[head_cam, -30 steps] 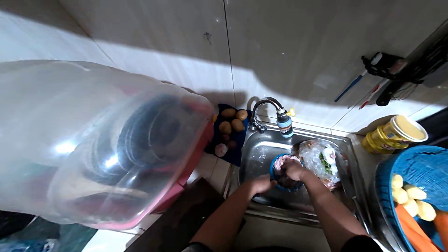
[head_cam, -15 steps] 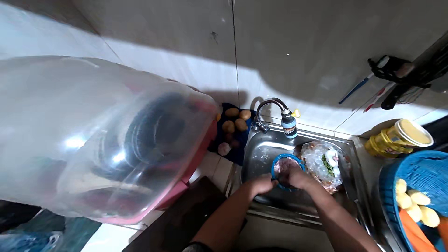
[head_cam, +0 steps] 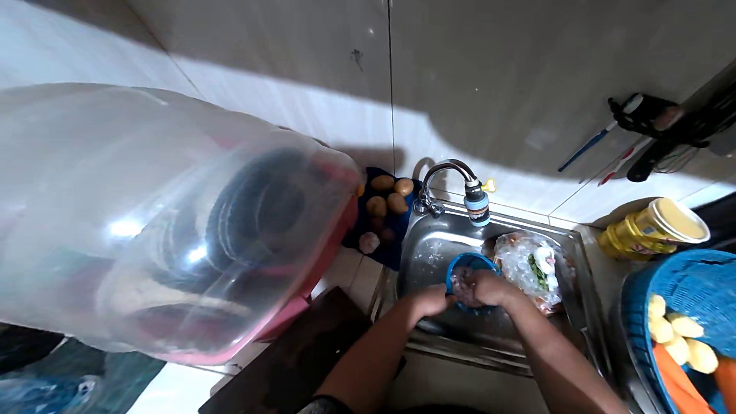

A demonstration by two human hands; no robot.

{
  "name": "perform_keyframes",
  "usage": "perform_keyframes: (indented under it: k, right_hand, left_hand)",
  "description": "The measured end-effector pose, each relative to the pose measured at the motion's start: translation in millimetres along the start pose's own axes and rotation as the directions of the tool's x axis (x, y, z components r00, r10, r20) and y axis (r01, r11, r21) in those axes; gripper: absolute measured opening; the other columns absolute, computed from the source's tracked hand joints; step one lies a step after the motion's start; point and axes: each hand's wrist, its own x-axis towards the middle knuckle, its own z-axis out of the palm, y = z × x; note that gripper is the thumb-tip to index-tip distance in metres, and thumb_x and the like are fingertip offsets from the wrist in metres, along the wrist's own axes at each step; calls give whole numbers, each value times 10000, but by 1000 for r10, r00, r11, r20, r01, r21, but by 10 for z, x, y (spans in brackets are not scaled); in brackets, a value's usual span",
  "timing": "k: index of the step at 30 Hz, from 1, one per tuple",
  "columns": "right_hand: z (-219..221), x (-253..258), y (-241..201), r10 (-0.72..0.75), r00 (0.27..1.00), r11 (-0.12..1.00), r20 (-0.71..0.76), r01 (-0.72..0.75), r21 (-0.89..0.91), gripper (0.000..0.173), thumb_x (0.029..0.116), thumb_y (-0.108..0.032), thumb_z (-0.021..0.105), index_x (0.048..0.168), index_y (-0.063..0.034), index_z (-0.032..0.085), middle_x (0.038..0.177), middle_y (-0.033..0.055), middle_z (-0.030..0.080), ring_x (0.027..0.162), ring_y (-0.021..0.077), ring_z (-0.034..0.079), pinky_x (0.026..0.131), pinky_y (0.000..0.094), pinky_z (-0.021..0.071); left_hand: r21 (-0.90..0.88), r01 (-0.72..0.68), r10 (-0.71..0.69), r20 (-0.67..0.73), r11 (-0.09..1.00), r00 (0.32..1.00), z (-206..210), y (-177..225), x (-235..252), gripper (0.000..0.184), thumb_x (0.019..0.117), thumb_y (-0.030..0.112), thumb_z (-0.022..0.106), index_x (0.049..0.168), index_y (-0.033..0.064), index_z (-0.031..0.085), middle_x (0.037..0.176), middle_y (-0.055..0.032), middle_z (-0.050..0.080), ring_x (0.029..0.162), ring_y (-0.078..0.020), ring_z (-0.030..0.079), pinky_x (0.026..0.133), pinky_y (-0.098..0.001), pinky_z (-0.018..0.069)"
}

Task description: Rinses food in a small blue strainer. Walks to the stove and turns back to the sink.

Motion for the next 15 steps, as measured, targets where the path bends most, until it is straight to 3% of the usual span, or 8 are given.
perform_keyframes:
  k: [2, 6, 8, 10, 12, 15]
  right_hand:
    - [-210, 43, 124, 124, 983, 992, -138, -120, 41, 436, 769, -464, 783, 1162, -296, 703, 1123, 50, 728, 1036, 295, 696, 887, 643, 559]
    - [156, 554, 353, 300, 918, 920, -258, -207, 333, 387, 918, -593, 568, 1104, -295, 731, 1047, 33, 753, 971, 252, 725, 849, 611, 580]
    - [354, 600, 148, 304, 899, 896, -314, -159, 414, 425, 889, -668, 573, 1069, -316, 731, 1015, -13, 754, 956, 196, 723, 859, 556, 591]
    - [478, 494, -71, 149, 915, 924, -374, 5, 381, 275, 884, -550, 651, 1053, -341, 711, 1071, -83, 727, 992, 112, 700, 865, 454, 610]
    - [599, 455, -73, -64, 915, 969, -399, 152, 193, 156, 860, -438, 682, 1001, -376, 704, 1170, -122, 684, 1109, 80, 643, 937, 410, 580]
    - [510, 272, -3, -249, 945, 967, -210, 228, -117, 219, 805, -436, 736, 1004, -346, 716, 1235, -25, 687, 1199, 235, 621, 1015, 581, 512]
  left_hand:
    - [-18, 14, -13, 16, 1000, 1000, -20, 52, -36, 737, 889, 812, 475, 1291, 212, 621, 1089, -83, 731, 933, -300, 723, 773, -626, 596]
    - [-19, -1, 2, 83, 1000, 997, -36, 57, -26, 712, 896, 807, 475, 1276, 225, 630, 1036, -80, 731, 843, -280, 726, 701, -594, 610]
    - [-34, -4, 7, 107, 999, 994, -33, 61, -9, 697, 907, 788, 479, 1267, 213, 639, 1006, -85, 731, 824, -277, 723, 700, -581, 608]
    - [-41, 11, -7, 106, 999, 994, -63, 67, -31, 687, 908, 782, 481, 1264, 214, 629, 980, -82, 725, 794, -270, 712, 668, -565, 598]
    - [-26, 14, -12, 78, 1000, 997, -89, 53, -41, 684, 911, 775, 487, 1286, 219, 618, 1012, -76, 728, 827, -271, 717, 684, -575, 602]
    - [8, 24, -25, 47, 1000, 999, -78, 28, -44, 736, 899, 807, 457, 1285, 198, 606, 1036, -87, 726, 853, -293, 723, 698, -601, 602]
